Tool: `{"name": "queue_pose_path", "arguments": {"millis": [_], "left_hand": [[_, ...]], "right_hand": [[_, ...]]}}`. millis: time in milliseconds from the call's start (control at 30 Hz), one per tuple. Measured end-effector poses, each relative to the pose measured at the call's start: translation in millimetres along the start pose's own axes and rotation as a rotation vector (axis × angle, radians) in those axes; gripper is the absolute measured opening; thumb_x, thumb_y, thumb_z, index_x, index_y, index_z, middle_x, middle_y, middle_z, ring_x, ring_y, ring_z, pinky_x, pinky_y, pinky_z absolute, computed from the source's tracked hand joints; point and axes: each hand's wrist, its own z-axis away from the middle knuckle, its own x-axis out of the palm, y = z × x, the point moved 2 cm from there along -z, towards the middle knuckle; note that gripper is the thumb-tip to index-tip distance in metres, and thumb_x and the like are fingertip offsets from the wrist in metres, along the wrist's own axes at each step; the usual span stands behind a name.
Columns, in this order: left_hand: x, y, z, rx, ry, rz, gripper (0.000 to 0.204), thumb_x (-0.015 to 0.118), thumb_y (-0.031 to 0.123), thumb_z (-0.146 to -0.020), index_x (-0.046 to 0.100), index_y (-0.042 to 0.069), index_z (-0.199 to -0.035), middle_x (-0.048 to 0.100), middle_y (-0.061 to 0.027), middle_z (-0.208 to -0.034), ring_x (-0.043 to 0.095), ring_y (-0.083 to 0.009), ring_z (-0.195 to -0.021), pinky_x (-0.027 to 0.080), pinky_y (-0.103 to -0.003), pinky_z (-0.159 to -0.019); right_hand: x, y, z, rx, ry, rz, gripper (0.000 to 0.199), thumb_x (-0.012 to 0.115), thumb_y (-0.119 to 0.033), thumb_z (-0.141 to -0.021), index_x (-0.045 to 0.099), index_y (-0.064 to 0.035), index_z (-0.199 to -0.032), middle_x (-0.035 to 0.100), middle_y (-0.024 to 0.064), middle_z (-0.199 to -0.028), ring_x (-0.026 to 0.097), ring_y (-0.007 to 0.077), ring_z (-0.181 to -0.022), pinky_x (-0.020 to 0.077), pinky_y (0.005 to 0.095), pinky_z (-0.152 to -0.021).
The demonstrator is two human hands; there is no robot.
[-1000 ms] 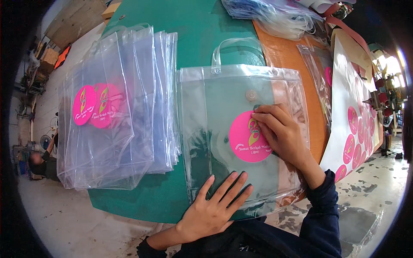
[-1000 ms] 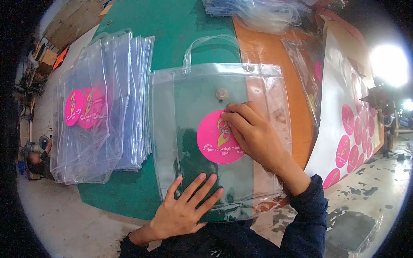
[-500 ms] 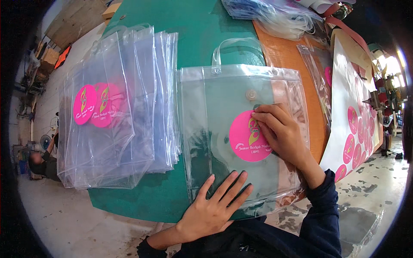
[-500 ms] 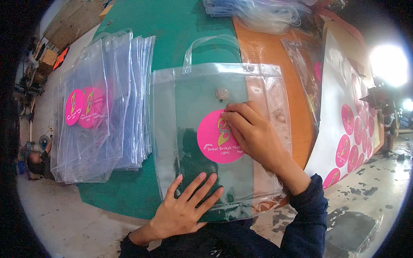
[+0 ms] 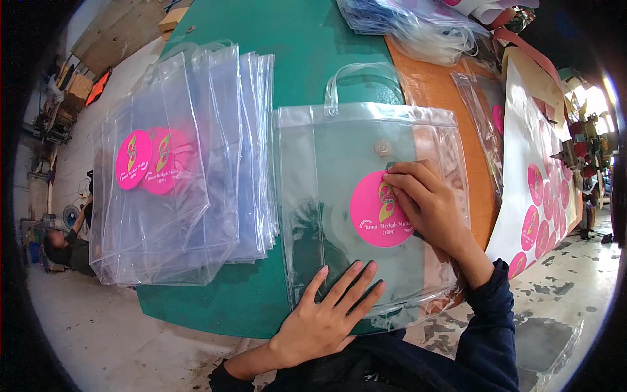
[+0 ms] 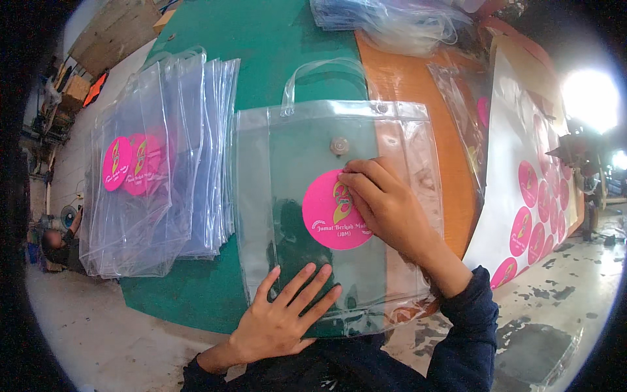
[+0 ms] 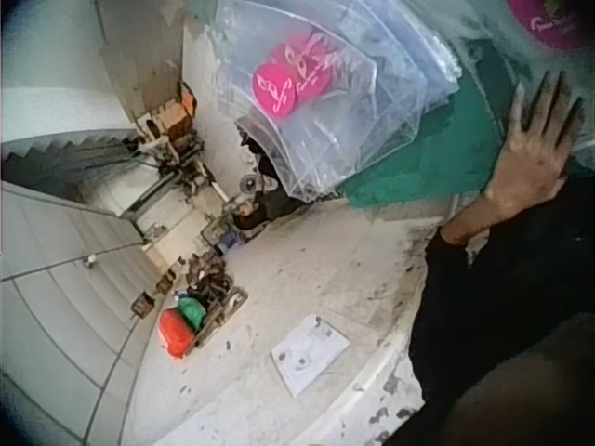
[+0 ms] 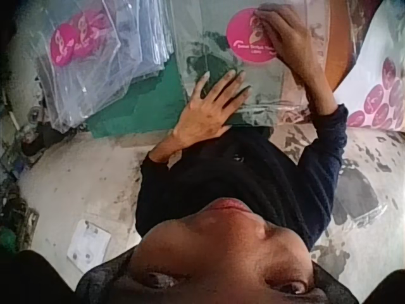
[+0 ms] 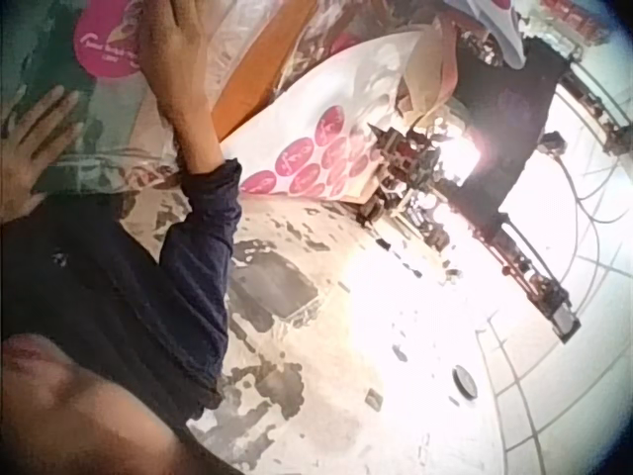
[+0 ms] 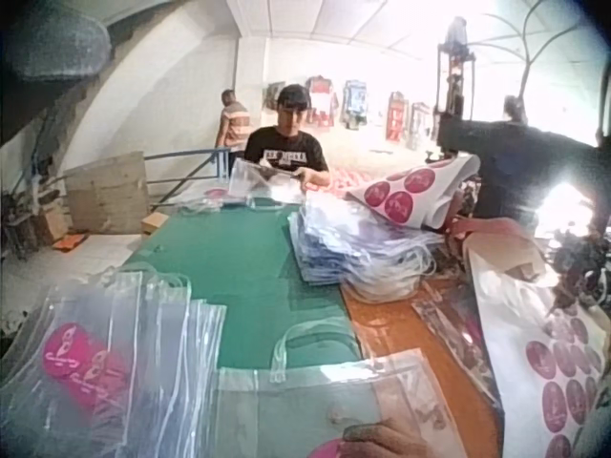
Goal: The person smooths a sticker onto a transparent plastic bag, sets the bag aside, peels another sticker from a backing sheet, and applies and smooths it onto another transparent plastic bag by hand.
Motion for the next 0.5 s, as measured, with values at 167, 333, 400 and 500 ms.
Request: {"name": "queue_pose_path", "arguments": {"millis": [167, 333, 400, 500], "left_hand": [[-2.3, -1.5, -0.9, 0.004, -0.001, 0.0, 0.096, 0.074, 0.05, -0.06, 0.035, 0.019, -0.143, 0.026, -0.0112, -0.151, 0.025, -0.0247, -0.139, 0.021, -0.054, -0.107], [0.2, -0.5, 0.2, 0.006, -0.001, 0.032, 0.096, 0.074, 0.049, -0.062, 0.034, 0.019, -0.143, 0.025, -0.0113, -0.152, 0.025, -0.0252, -0.139, 0.022, -0.054, -0.107], [2.5, 1.1, 1.3, 0.008, 0.009, 0.029, 0.095, 0.074, 0.049, -0.062, 0.034, 0.019, -0.144, 0.025, -0.0115, -0.152, 0.025, -0.0254, -0.14, 0.022, -0.054, -0.107], [2.0, -0.4, 0.4, 0.016, 0.002, 0.036, 0.095, 0.073, 0.049, -0.064, 0.033, 0.018, -0.144, 0.024, -0.0119, -0.152, 0.024, -0.026, -0.14, 0.021, -0.055, -0.107]], "right_hand": [[-0.4, 0.8, -0.6, -0.007, -0.013, 0.007, 0.02, 0.062, 0.002, -0.08, 0.061, 0.0004, -0.1, 0.058, 0.0146, -0.104, 0.059, 0.0305, -0.092, 0.0498, 0.0366, -0.079], [1.3, 1.8, 2.0, -0.009, -0.017, -0.001, 0.021, 0.063, 0.001, -0.079, 0.061, 0.001, -0.099, 0.058, 0.0148, -0.104, 0.059, 0.0305, -0.092, 0.0498, 0.0367, -0.079], [0.5, 0.4, 3.5, -0.019, -0.014, 0.004, 0.021, 0.063, 0.001, -0.079, 0.061, 0.001, -0.099, 0.058, 0.0148, -0.104, 0.059, 0.0304, -0.092, 0.0498, 0.0367, -0.079], [-0.5, -0.9, 2.4, -0.032, -0.02, 0.005, 0.021, 0.063, 0.0, -0.079, 0.061, 0.001, -0.1, 0.058, 0.0146, -0.104, 0.059, 0.0299, -0.092, 0.0498, 0.0365, -0.079]]}}
